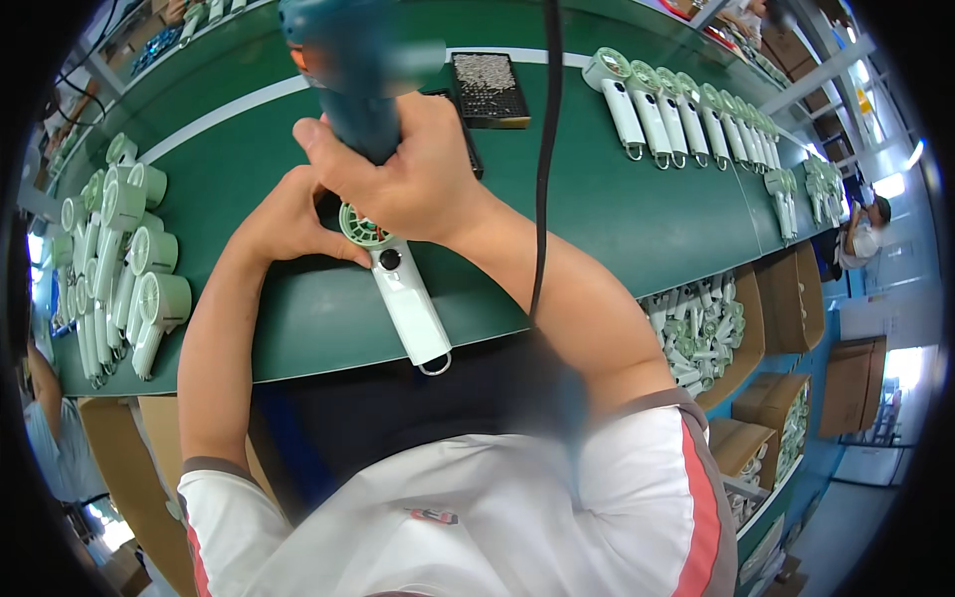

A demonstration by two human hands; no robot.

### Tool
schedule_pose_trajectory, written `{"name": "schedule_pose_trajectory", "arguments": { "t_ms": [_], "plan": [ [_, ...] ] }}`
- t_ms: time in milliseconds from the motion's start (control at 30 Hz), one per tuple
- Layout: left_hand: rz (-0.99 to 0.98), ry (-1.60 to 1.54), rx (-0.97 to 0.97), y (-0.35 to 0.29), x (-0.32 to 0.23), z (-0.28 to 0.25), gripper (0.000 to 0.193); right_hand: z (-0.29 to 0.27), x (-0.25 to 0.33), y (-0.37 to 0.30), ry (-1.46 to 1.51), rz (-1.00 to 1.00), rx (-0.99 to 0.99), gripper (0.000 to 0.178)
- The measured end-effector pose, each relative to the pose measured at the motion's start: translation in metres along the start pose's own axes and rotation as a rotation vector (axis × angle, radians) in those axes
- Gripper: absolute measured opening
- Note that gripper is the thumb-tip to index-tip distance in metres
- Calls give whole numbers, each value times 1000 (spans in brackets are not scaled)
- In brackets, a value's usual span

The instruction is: Assembling handheld electric fans using an electric screwdriver on a factory production line.

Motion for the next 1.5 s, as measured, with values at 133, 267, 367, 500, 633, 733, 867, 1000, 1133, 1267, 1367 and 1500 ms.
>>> {"name": "schedule_pose_trajectory", "arguments": {
  "t_ms": [133,267,367,500,633,733,867,1000,1133,1267,1367,1500],
  "plan": [
    [-18,-50,-7,-3,-1,0,67,3,-3,0,45,22,40,9],
    [-20,-3,32,-1,0,-3,67,5,-1,2,37,79,69,8],
    [27,19,31,-1,1,-4,66,5,2,2,65,51,85,8],
    [25,-14,48,4,0,0,67,2,2,0,105,89,22,10],
    [46,-22,42,-2,10,-1,67,8,7,3,110,155,85,13],
    [34,-35,20,0,10,2,68,-18,41,-4,121,28,-10,22],
    [-25,-21,39,1,-3,4,69,-78,87,-24,-96,-348,-215,26],
    [4,-3,48,1,0,3,70,-141,67,-54,-667,-379,-155,21],
    [0,-1,50,-4,4,1,70,-135,37,-75,-988,-157,-75,46],
    [-4,6,53,-3,3,0,70,-137,-9,-87,-1345,-169,172,51],
    [15,13,44,-1,-1,2,70,-143,-40,-86,-1416,-126,200,45],
    [32,-17,40,-3,4,2,70,-147,-53,-76,-1428,-153,149,43]
  ]
}}
Point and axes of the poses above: each hand's wrist, its own y-axis towards the middle knuckle, its own z-axis out of the palm, x = y × z, the point moved 6 cm from there along y, towards the middle knuckle, and after that the axes turned 12 degrees about z, right-handed, at the moved point
